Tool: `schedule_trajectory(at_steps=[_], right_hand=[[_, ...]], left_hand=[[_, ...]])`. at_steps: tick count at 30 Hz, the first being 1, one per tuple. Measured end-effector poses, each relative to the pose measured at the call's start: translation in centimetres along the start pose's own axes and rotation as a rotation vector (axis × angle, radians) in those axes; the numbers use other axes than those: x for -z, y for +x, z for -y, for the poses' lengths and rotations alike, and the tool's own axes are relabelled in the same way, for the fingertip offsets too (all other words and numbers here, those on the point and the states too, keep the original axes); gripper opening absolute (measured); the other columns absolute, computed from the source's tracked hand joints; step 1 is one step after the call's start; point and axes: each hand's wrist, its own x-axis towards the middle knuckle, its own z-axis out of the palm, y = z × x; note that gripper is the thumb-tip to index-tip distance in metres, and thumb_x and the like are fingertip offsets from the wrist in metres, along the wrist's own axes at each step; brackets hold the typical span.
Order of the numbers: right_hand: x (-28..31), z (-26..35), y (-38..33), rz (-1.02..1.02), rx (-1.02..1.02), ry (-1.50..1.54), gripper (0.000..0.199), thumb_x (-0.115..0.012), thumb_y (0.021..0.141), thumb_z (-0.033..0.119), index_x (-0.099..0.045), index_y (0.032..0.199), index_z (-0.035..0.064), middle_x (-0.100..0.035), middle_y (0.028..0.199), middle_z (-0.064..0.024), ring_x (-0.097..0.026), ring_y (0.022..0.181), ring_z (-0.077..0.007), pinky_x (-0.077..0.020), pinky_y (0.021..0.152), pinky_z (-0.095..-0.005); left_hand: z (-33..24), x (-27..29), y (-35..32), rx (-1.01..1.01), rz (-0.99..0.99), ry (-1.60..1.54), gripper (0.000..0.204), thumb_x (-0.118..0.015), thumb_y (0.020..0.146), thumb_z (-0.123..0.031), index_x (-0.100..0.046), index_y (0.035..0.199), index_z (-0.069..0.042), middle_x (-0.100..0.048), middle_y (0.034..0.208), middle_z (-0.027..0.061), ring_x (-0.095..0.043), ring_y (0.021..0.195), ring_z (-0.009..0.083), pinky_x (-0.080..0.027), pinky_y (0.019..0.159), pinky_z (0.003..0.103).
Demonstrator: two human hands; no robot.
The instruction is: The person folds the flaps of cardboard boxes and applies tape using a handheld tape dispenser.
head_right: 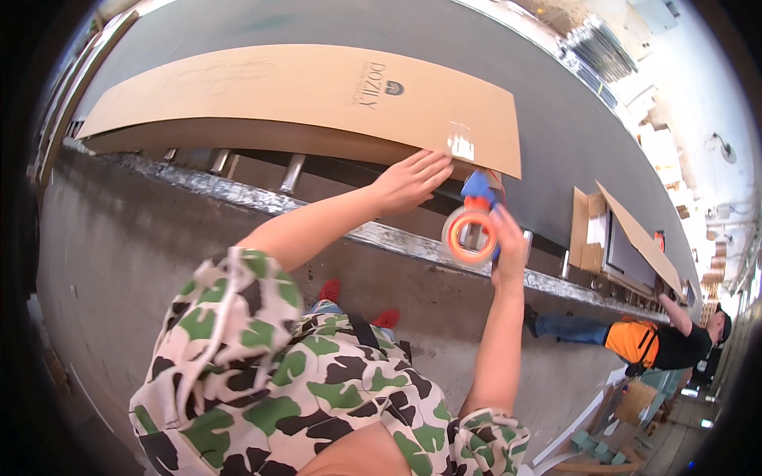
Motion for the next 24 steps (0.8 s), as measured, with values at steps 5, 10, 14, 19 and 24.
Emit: schedule_trajectory(at_steps=[5,10,14,19,24], right_hand=[[-8.9,4.9,9.2,0.185,-0.110,0.374,0.046,-0.063,0.086,0.032,-0.056,0.122,0.0024,-0.063,0.114,-0.0104,-0.062,0.104,-0.0231,-0.0494,0.095,-0.0389],[-10.6,6.0,18.7,0.273,-0.182,0.058,0.048,-0.067,0.082,0.036,-0.059,0.121,0.0092,-0.065,0.114,-0.0077,-0.061,0.106,-0.0214,-0.0482,0.091,-0.0402],[-12.5,9.9,20.0,0.251,-0.032,-1.191,0.061,-0.070,0.077,0.034,-0.054,0.130,0.0106,-0.060,0.121,-0.0123,-0.051,0.120,-0.0287,-0.0399,0.100,-0.0421],[-24.4,11.1,15.7,0.470,1.216,-1.507,0.076,-0.061,0.071,0.012,-0.038,0.143,0.0093,-0.026,0.151,-0.0193,-0.024,0.140,-0.0357,-0.0247,0.114,-0.0438],[-32.1,1.1,13.7,0.891,1.193,-1.358,0.085,-0.066,0.076,0.042,-0.032,0.145,0.0064,-0.027,0.151,-0.0176,-0.021,0.143,-0.0323,-0.0179,0.117,-0.0438]], left_hand=[[7.5,9.9,-13.2,0.400,-0.183,0.125,0.050,-0.067,0.081,-0.017,-0.051,0.125,0.000,-0.050,0.129,0.0208,-0.049,0.120,0.0370,-0.038,0.104,0.048],[13.2,13.2,-18.4,0.592,0.032,0.406,0.056,-0.066,0.085,-0.027,-0.048,0.130,0.001,-0.049,0.132,0.0205,-0.047,0.123,0.0370,-0.036,0.106,0.047],[14.4,13.0,-19.0,0.603,0.040,0.394,0.059,-0.071,0.077,-0.027,-0.051,0.125,0.001,-0.052,0.128,0.0189,-0.048,0.123,0.0354,-0.039,0.104,0.045],[15.1,14.6,-18.8,0.585,0.005,0.385,0.048,-0.074,0.073,-0.023,-0.056,0.111,0.000,-0.057,0.113,0.0152,-0.054,0.109,0.0309,-0.045,0.092,0.040],[16.2,15.4,-18.4,0.602,0.063,0.308,0.033,-0.071,0.075,-0.019,-0.059,0.101,-0.003,-0.060,0.100,0.0125,-0.058,0.098,0.0291,-0.048,0.085,0.039]])
